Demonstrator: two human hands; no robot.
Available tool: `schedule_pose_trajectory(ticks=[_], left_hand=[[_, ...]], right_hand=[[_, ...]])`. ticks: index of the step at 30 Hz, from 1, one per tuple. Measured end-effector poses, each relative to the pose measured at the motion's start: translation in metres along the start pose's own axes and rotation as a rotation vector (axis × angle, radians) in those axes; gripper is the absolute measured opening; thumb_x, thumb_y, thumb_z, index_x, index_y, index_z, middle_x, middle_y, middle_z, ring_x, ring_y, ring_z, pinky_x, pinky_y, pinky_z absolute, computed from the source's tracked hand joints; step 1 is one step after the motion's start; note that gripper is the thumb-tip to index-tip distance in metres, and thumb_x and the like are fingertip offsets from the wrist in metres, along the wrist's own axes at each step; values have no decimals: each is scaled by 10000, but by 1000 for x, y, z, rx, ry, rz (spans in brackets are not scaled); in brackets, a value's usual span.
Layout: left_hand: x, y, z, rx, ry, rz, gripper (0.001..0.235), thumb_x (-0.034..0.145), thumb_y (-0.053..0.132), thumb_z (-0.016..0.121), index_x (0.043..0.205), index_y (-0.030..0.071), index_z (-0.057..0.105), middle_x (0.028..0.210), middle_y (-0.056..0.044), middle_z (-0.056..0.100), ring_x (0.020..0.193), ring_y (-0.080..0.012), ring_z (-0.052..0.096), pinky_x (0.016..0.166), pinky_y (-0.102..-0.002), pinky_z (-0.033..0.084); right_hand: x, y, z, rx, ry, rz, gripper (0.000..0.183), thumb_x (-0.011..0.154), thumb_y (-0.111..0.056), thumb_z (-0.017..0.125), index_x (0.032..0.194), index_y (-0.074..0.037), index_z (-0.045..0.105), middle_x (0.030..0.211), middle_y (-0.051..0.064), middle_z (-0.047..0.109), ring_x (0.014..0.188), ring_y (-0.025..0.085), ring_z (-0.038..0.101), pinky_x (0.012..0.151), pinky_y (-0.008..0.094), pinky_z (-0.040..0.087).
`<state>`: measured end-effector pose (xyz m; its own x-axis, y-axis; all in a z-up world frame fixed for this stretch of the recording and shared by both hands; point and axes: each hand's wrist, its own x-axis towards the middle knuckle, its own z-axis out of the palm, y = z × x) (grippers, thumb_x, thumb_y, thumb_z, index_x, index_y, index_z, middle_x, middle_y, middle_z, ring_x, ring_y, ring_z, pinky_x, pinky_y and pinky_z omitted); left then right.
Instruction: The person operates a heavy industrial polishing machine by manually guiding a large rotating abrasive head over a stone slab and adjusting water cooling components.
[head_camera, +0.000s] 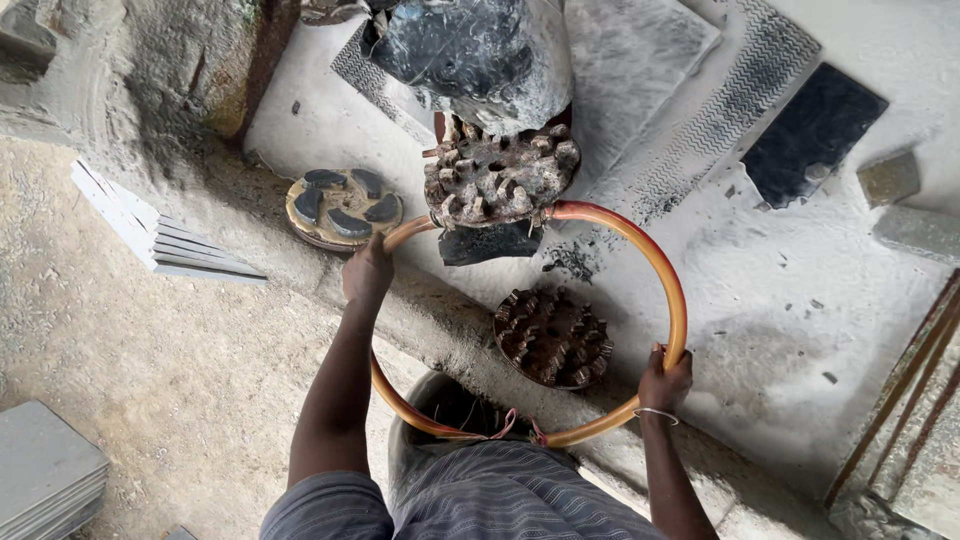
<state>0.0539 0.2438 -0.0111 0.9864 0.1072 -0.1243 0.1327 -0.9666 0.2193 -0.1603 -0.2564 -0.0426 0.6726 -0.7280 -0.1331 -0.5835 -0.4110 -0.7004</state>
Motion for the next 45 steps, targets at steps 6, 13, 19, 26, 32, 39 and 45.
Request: schedule_pose_trajectory(ticks=[6, 13, 19, 26, 32, 39, 45], left_hand=[[28, 6, 15, 31, -12, 16, 198, 1016, 318, 572, 1127, 153, 571, 841, -172, 731, 744, -444, 708, 631, -581, 539], [74, 32, 18, 12, -27, 74, 206, 1081, 273, 443, 1094, 137, 597, 888, -172, 741, 757, -427, 714, 682, -559, 554], [93, 73, 31, -92, 6, 100, 147, 1031, 196, 455, 1072, 113, 569, 946, -156, 726, 838, -409, 724, 696, -546, 554], [125, 104, 35, -253, -17, 138, 116, 1019, 176, 490, 1067, 105, 569, 957, -166, 728, 836, -396, 731, 702, -538, 560], [163, 123, 34, -304, -51, 126, 124, 996, 173, 528, 1087, 100, 570, 959, -171, 732, 833, -390, 734, 702, -531, 564], [204, 127, 23, -359, 10, 137, 125, 978, 207, 566, 1051, 106, 584, 933, -159, 747, 836, -394, 730, 703, -536, 550], [241, 119, 13, -322, -7, 128, 152, 981, 242, 584, 1042, 103, 588, 903, -168, 736, 818, -399, 726, 697, -532, 555]], right_hand=[[29, -1, 11, 7, 20, -27, 241, 983, -205, 748, 1001, 8, 636, 909, 188, 710, 810, 361, 699, 727, 459, 527], [58, -12, 16, -25, 75, -7, 274, 969, -233, 798, 979, 8, 668, 908, 186, 714, 821, 347, 692, 736, 457, 523], [109, -40, -1, 180, 53, 8, 295, 986, -229, 836, 954, 0, 653, 728, 59, 628, 550, 154, 589, 499, 325, 471], [98, -74, 2, 357, 98, 219, 362, 1053, -143, 655, 1325, -48, 435, 902, 48, 623, 573, 114, 607, 454, 290, 487], [87, -100, 21, 378, 154, 307, 370, 1099, -179, 669, 1298, -37, 392, 909, 52, 584, 534, 126, 525, 436, 318, 463], [107, -121, 42, 254, 161, 245, 384, 1073, -193, 687, 1250, -31, 388, 917, 96, 623, 519, 191, 582, 443, 348, 501], [121, -126, 74, -16, 250, 288, 380, 1059, -257, 644, 1269, -33, 420, 970, 191, 676, 648, 327, 700, 510, 450, 596]])
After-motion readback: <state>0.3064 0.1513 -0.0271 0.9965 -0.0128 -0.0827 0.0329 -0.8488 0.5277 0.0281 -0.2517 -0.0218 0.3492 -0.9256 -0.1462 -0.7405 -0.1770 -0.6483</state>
